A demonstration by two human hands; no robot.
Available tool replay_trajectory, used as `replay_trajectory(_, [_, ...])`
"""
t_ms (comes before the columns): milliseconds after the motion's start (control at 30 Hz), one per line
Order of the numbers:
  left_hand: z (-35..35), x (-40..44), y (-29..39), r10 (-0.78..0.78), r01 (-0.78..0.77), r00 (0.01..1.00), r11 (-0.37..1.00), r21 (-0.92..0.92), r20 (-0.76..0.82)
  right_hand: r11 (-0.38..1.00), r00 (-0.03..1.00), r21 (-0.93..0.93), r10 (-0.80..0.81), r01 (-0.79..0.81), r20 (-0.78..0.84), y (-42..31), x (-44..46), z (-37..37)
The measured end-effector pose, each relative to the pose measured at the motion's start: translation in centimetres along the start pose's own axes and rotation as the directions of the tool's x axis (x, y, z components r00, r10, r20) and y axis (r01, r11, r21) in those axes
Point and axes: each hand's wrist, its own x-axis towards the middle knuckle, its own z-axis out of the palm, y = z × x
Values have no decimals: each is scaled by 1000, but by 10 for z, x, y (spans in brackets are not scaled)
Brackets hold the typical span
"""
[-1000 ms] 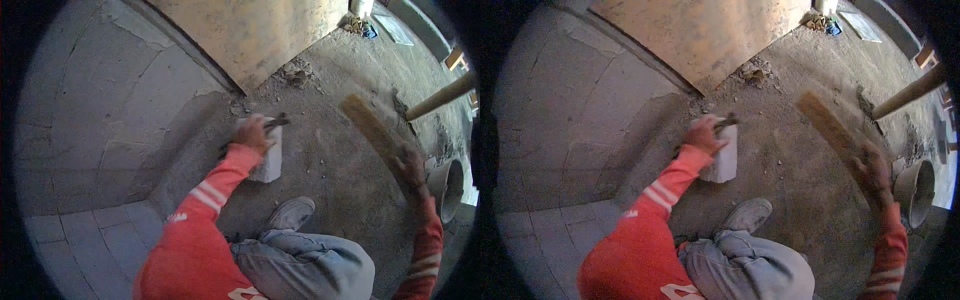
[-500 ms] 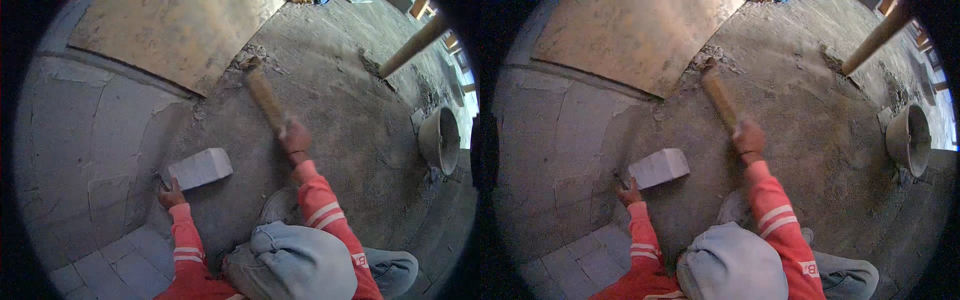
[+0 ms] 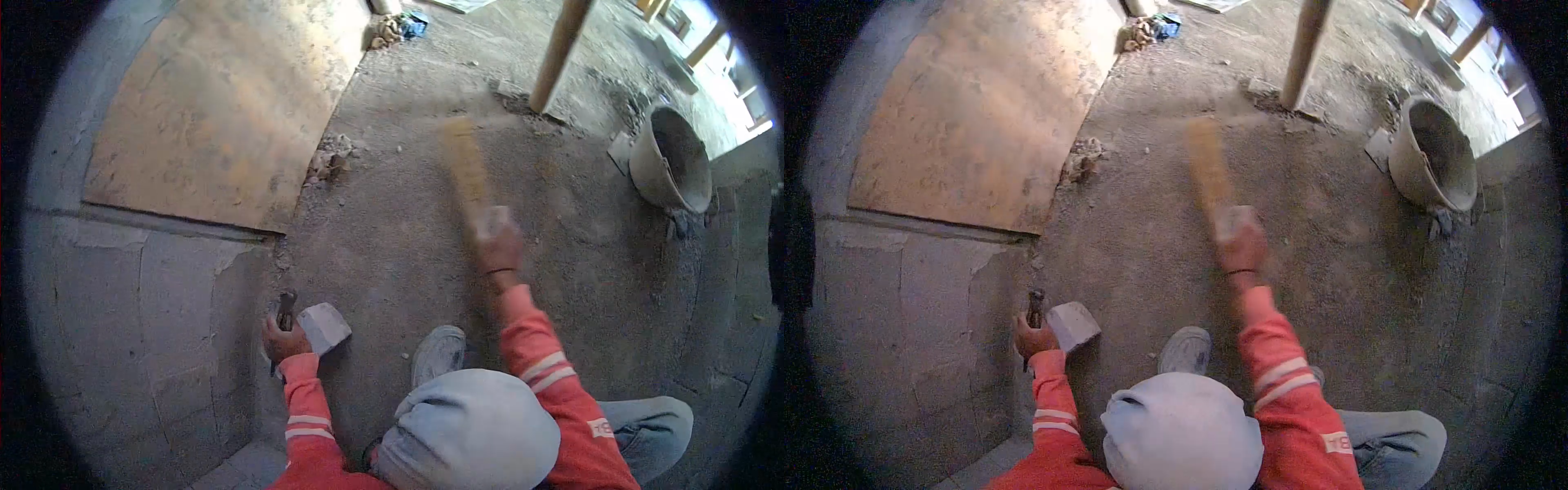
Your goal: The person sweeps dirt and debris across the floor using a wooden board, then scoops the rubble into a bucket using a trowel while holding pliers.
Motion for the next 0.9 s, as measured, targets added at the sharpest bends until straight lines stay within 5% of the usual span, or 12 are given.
replay_trajectory(33, [-5,3,6,-78,82,989,996,-29,124,977,993,180,-118,117,-4,-40,-17,-6])
replay_trajectory(67, [0,3,4,-55,60,990,998,-32,132,979,977,163,-148,122,156,-60,-31,5])
replay_trajectory(167, [0,0,4,-30,31,999,998,58,-22,975,921,190,-176,115,348,-94,-55,61])
replay_trajectory(233, [-30,4,26,-57,53,980,998,28,189,987,936,156,-88,36,340,-110,-47,82])
replay_trajectory(300, [-10,1,8,-50,44,989,998,43,136,990,941,135,-19,-29,339,-108,-28,97])
replay_trajectory(433, [9,-4,-3,-10,17,998,993,115,-55,983,980,136,97,-121,171,-79,18,82])
replay_trajectory(500, [-14,1,15,-111,106,990,992,66,83,952,992,277,126,-128,24,-38,47,67])
replay_trajectory(567, [-12,1,15,-196,196,952,980,22,236,969,978,159,199,-187,-63,4,72,30])
replay_trajectory(633, [12,-3,-10,49,-40,997,989,146,-53,959,940,111,280,-262,-197,51,87,-2])
replay_trajectory(700, [-6,3,8,8,-9,1000,997,78,23,989,946,-25,133,-146,-296,95,93,-29])
replay_trajectory(767, [-8,1,10,-35,33,994,999,20,102,939,891,-16,320,-343,-322,125,90,-55])
replay_trajectory(900, [-4,6,0,-12,17,997,998,-61,79,922,824,-16,337,-386,-455,159,82,-85])
